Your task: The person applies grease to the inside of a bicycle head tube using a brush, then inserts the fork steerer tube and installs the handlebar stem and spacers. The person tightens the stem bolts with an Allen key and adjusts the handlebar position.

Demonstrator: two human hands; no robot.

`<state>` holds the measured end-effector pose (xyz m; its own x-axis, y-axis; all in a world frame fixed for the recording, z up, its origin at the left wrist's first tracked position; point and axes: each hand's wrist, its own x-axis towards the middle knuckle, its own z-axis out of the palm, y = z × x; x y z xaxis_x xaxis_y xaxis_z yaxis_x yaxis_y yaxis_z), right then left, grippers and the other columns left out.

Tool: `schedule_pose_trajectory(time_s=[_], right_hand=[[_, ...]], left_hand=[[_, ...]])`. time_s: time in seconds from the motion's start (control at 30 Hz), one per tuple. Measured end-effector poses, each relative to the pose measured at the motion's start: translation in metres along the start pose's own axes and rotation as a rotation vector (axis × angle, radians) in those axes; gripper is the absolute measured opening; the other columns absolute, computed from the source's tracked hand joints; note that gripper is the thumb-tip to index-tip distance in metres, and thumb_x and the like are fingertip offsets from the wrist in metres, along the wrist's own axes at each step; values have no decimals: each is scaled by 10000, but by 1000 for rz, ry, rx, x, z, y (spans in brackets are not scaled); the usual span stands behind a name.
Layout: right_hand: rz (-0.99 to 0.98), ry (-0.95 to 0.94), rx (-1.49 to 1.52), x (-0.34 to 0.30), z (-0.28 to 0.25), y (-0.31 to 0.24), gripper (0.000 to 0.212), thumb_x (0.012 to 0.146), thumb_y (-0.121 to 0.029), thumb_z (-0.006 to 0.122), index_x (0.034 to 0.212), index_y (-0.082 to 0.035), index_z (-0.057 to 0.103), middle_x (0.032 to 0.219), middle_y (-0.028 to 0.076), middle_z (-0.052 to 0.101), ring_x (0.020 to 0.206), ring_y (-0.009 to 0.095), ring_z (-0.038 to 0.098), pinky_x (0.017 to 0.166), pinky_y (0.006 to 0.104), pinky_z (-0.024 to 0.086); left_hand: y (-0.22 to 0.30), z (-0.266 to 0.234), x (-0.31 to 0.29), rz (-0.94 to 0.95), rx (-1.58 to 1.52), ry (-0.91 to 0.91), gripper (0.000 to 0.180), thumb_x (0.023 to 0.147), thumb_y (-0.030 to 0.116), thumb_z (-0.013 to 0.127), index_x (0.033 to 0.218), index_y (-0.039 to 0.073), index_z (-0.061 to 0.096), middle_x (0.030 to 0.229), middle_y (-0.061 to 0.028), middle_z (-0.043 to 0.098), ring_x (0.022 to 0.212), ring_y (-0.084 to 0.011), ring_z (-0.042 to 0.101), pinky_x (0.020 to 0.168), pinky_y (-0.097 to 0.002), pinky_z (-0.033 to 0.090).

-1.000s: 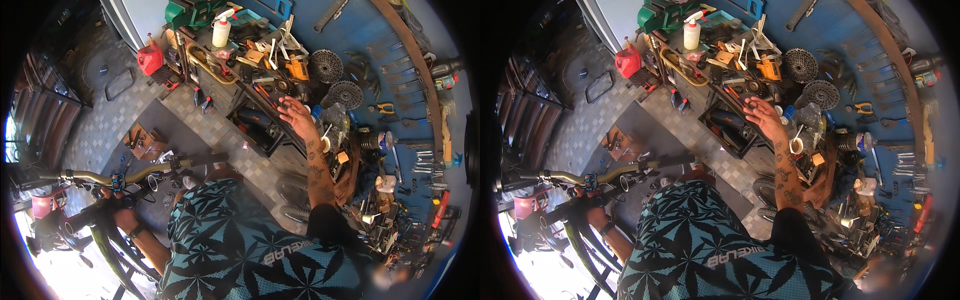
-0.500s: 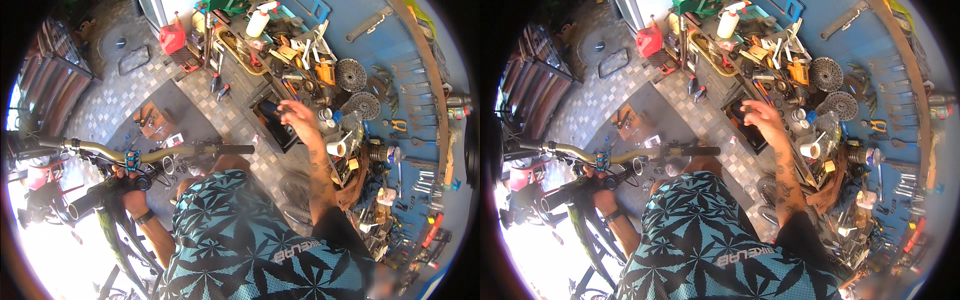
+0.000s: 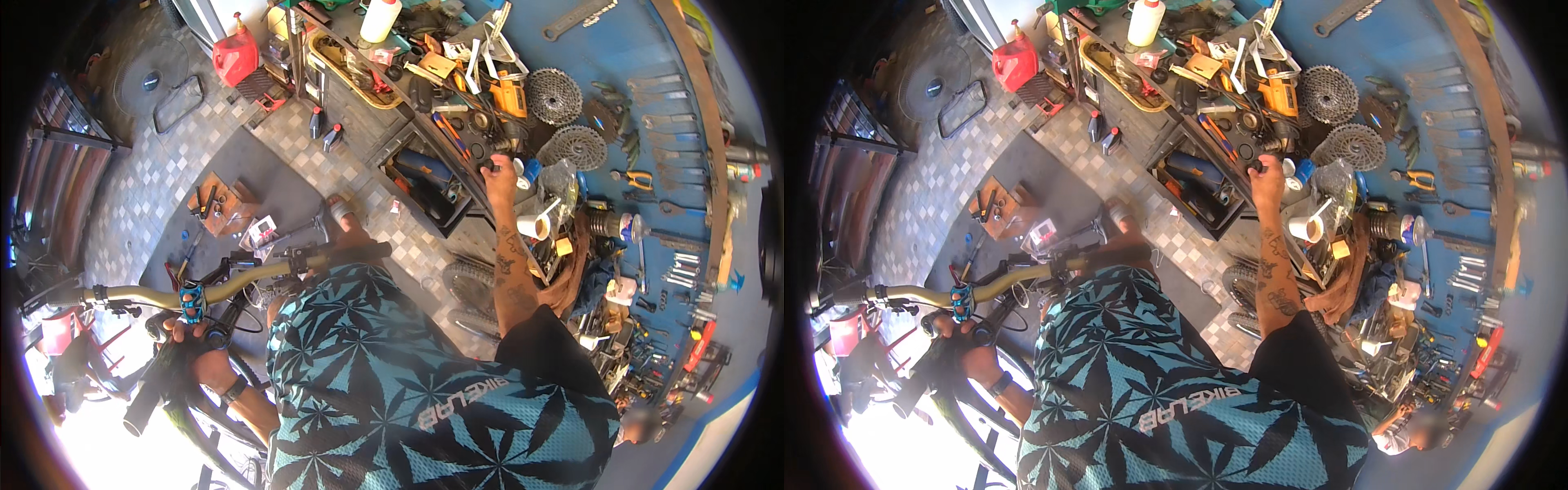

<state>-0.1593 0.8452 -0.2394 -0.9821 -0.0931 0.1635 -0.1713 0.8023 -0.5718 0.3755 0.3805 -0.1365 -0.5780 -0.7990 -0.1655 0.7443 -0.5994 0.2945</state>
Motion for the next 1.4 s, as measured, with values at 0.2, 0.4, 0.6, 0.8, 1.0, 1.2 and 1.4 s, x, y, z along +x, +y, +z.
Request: schedule_pose_trajectory(time_s=[0.2, 0.4, 0.6, 0.8, 1.0, 1.2, 1.4], right_hand=[[-167, 51, -86, 18, -14, -4, 305, 897, -33, 763, 1189, -68, 685, 1101, 107, 708, 779, 230, 685, 732, 350, 557], [-159, 108, -30, -3, -13, -48, 147, 981, -121, 714, 1122, -81, 707, 947, 68, 664, 687, 201, 581, 615, 352, 467], [-444, -328, 104, -14, 29, -80, 177, 987, -183, 737, 887, -58, 662, 750, 99, 595, 607, 266, 550, 573, 379, 453], [-528, -640, 264, -6, 160, -191, 272, 1022, -300, 707, 880, -73, 658, 629, 112, 572, 549, 312, 561, 537, 429, 433], [-913, -1028, 228, -8, 339, -312, 217, 991, -313, 710, 982, -103, 654, 790, 99, 707, 739, 329, 707, 645, 455, 536], [-1510, -1174, 12, -98, 572, -351, 274, 927, -274, 730, 1097, -83, 631, 1052, 131, 649, 944, 344, 697, 759, 483, 588], [-1742, -896, 49, -214, 710, -345, 324, 944, -148, 610, 1264, -102, 626, 1199, 152, 579, 1140, 314, 633, 900, 461, 557]], left_hand=[[-9, 16, -2, 42, -55, -32, 369, 1072, 352, 488, 1267, 48, 561, 1011, -24, 597, 966, -137, 556, 881, -341, 453], [-16, 19, -9, 155, -190, 15, 314, 1024, 247, 499, 1299, 98, 514, 1025, 1, 588, 978, -123, 547, 914, -322, 450], [-2, -2, -14, 214, 61, 60, 400, 1071, 370, 501, 1303, 48, 544, 1192, -52, 646, 1058, -152, 606, 838, -323, 507], [-36, 27, -11, 376, -102, 128, 323, 1102, 403, 454, 1091, 96, 555, 735, 31, 535, 720, -66, 516, 752, -314, 460], [-44, 36, -17, 431, -43, 316, 268, 1040, 271, 536, 1177, 48, 597, 841, -24, 617, 793, -113, 588, 860, -377, 518], [-48, 29, -34, 425, -25, 222, 403, 1006, 359, 507, 1041, 14, 714, 883, -70, 719, 818, -267, 673, 926, -435, 496], [-62, 53, -25, 496, -11, 246, 536, 1064, 467, 427, 1013, 13, 708, 773, -63, 707, 706, -265, 666, 807, -404, 551]])
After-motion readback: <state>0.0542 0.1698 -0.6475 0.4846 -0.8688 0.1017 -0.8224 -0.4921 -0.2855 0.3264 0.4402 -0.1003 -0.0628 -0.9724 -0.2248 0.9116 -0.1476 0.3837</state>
